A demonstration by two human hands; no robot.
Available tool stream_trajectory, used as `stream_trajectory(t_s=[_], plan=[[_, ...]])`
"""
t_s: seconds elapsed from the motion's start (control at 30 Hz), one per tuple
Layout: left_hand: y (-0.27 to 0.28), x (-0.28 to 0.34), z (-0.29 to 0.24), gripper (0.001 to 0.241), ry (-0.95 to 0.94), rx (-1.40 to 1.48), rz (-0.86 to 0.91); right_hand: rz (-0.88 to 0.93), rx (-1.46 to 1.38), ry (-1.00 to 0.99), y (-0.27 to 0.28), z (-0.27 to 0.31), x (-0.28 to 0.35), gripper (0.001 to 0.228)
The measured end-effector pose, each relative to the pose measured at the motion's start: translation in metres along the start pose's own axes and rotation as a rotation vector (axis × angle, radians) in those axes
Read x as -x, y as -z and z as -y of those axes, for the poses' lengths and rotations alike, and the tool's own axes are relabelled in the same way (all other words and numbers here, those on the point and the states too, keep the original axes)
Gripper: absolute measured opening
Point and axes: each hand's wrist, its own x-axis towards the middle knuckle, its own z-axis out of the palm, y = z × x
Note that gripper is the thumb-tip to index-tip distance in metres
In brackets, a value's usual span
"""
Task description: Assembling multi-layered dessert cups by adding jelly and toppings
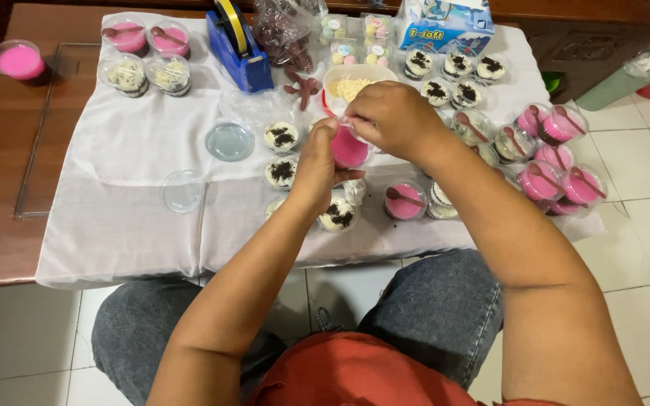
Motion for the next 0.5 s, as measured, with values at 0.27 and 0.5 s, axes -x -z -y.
stream_trajectory(t_s=[0.27, 0.5], plan=[[-0.003, 0.005, -0.001, 0.048, 0.031, -0.008, -0.003, 0.197, 0.136, -0.128, -0.007, 0.002, 0.002, 0.006], [0.002, -0.006, 0.005, 0.044, -0.047, -0.03, -0.056, 0.097, 0.041, -0.354, -0.015, 0.0, 0.013, 0.014]])
